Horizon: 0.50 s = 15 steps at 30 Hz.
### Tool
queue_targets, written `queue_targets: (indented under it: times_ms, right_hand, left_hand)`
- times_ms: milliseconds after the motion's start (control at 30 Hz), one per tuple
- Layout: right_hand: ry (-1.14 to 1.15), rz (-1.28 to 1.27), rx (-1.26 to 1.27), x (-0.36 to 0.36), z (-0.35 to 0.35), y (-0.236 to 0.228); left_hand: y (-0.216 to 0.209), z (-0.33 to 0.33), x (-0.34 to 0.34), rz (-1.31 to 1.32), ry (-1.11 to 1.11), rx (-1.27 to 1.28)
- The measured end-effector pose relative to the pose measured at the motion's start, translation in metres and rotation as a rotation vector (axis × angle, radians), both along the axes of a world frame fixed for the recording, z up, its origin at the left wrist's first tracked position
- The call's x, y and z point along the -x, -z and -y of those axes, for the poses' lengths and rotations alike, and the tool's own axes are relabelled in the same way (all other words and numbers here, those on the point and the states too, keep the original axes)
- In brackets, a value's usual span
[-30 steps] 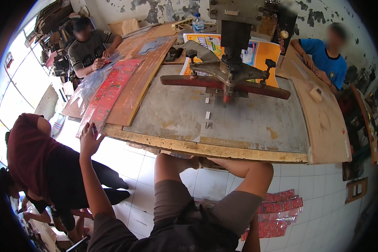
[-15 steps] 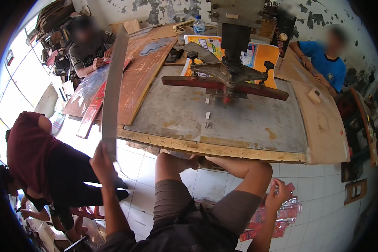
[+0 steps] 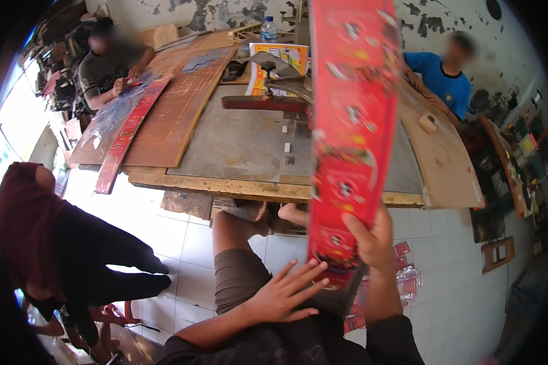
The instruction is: The person positions a long red printed plastic strip on a workbench and uses a small wooden block to apply pressure while sliding it along the material.
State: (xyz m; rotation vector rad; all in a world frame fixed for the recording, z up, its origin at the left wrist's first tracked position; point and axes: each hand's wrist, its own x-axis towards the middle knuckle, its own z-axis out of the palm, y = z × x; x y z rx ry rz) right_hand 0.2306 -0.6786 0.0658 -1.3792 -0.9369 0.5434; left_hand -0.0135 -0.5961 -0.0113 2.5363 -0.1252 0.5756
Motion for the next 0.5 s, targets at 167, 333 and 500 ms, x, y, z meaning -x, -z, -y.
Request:
queue_targets:
  times_ms: [167,333,500]
  right_hand:
    - [0.202,-0.126,-0.167,0.006,0.105,0.031]
    - [0.307,-0.344,0.064,0.015,0.135,0.064]
    - [0.175,-0.393,0.03,0.006,0.091,0.081]
  left_hand:
    - [-0.003,-0.024,-0.011,0.089,-0.062,0.073]
    - [0.002,-0.029,-0.053,0.068,0.024,0.072]
    - [0.013,-0.018,-0.071,0.057,0.057,0.121]
